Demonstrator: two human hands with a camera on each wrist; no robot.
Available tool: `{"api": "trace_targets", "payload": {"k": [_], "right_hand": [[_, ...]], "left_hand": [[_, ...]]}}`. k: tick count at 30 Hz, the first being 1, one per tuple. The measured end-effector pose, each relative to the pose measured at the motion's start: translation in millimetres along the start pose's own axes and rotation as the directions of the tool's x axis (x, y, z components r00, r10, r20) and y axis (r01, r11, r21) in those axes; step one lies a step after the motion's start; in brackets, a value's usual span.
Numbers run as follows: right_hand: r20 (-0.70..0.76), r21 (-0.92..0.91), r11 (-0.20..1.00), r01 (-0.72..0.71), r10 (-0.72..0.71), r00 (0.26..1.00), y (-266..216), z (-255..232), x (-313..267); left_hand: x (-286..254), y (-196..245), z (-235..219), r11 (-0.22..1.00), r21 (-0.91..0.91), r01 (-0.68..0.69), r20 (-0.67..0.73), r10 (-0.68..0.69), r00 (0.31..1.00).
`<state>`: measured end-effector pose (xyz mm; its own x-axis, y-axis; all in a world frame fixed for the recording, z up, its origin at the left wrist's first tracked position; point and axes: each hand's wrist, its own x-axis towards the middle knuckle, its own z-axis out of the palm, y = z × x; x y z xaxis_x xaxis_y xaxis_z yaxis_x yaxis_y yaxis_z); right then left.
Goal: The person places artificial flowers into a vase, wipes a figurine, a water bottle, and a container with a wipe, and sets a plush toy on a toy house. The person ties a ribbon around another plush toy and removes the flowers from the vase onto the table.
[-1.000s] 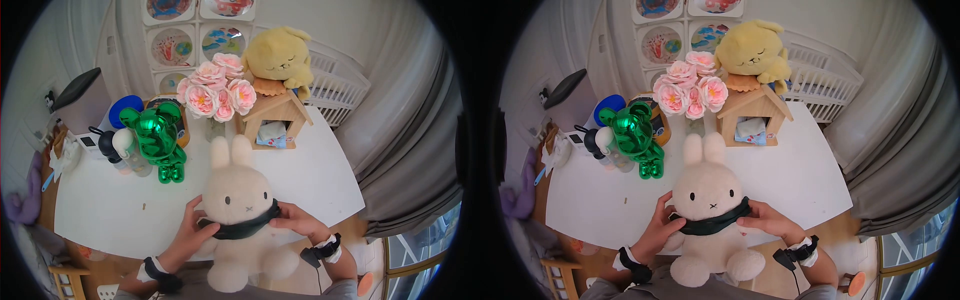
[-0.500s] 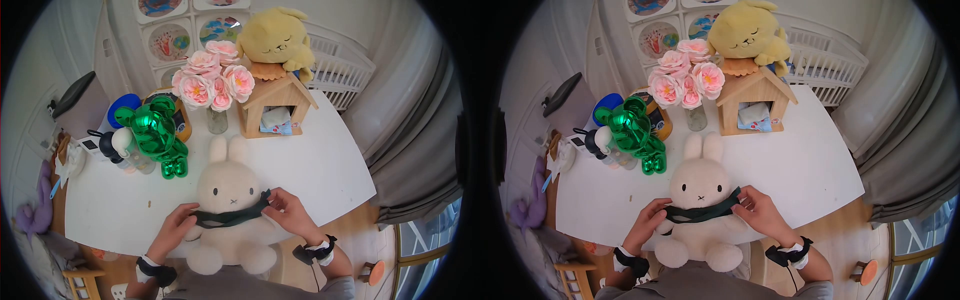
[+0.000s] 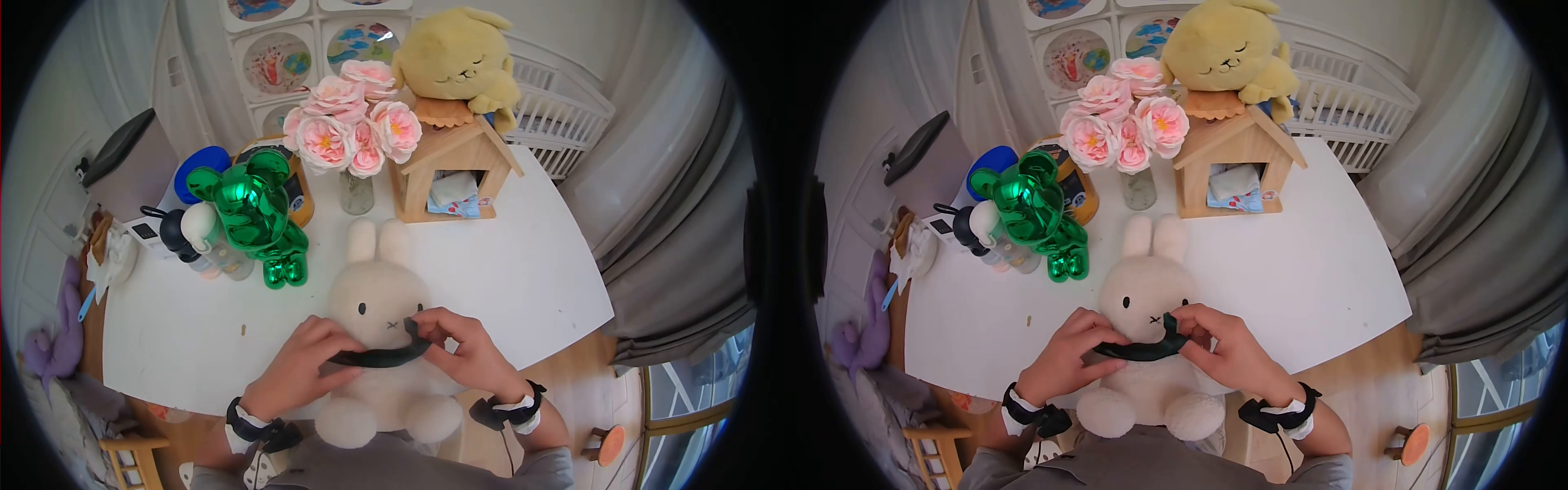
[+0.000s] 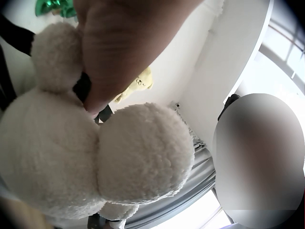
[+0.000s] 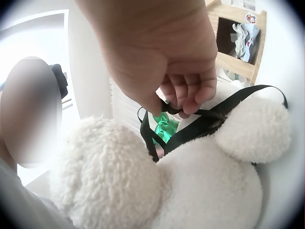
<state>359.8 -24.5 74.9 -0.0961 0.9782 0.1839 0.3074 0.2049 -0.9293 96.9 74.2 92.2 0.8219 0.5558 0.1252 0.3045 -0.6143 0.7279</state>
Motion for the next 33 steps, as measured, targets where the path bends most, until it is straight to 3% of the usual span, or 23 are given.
{"api": "trace_targets", "payload": {"k": [2, 5, 7, 10, 13, 15, 19, 22, 27, 29, 31, 33], "right_hand": [[-0.017, 0.009, 0.999, -0.051, 0.051, 0.999, -12.3, 0.3, 2.6], [-0.058, 0.033, 0.993, -0.117, 0.119, 0.991, -14.2, -0.1, 4.8], [-0.083, 0.046, 0.99, -0.135, 0.138, 0.987, -12.9, -0.3, 5.5], [0.002, -0.071, 0.991, -0.117, 0.117, 0.993, -16.6, 0.0, 5.3], [0.013, -0.145, 0.988, -0.054, 0.056, 0.998, -22.6, 4.7, 6.8], [-0.004, -0.139, 0.983, 0.121, -0.123, 0.992, -17.9, 10.7, 7.8], [0.026, -0.226, 0.96, 0.167, -0.166, 0.986, -19.9, 13.6, 14.2], [0.044, -0.229, 0.946, 0.227, -0.223, 0.974, -23.3, 10.9, 18.0], [0.114, 0.106, 0.994, -0.014, 0.002, 0.993, -46.7, -4.8, 16.0], [0.083, 0.105, 0.994, 0.011, -0.02, 0.996, -50.3, -10.7, 13.4], [-0.016, 0.292, 0.956, -0.03, 0.036, 0.999, -50.9, -17.4, 9.5], [-0.055, 0.393, 0.919, -0.019, 0.044, 0.998, -56.5, -24.0, 7.4]], "left_hand": [[1.9, -5.1, 2.5, 0.999, 0.015, -0.029, -0.005, 0.029, 1.0], [1.8, -5.6, 5.8, 0.995, 0.062, -0.075, -0.129, 0.082, 0.988], [-0.8, -4.7, 6.8, 0.984, -0.173, -0.028, -0.279, -0.022, 0.96], [-4.0, -6.9, 2.6, 0.975, -0.22, -0.017, -0.317, -0.055, 0.947], [-4.6, -6.8, -0.8, 0.943, -0.331, -0.017, -0.261, -0.074, 0.962], [-5.1, -9.8, 2.9, 0.918, -0.396, -0.034, -0.249, -0.072, 0.966], [-6.7, -13.0, 1.3, 0.839, -0.544, -0.023, -0.171, -0.084, 0.982], [-3.8, -5.1, -9.4, 0.805, -0.589, -0.075, -0.192, -0.049, 0.98], [-5.2, 6.9, -38.5, 0.751, -0.656, -0.076, -0.181, -0.058, 0.982], [-3.3, 8.4, -44.7, 0.74, -0.671, -0.046, -0.154, -0.079, 0.985], [-0.5, 8.3, -47.5, 0.746, -0.637, -0.196, -0.333, -0.037, 0.942], [-4.0, 4.9, -53.4, 0.732, -0.654, -0.193, -0.319, -0.035, 0.947]]}}
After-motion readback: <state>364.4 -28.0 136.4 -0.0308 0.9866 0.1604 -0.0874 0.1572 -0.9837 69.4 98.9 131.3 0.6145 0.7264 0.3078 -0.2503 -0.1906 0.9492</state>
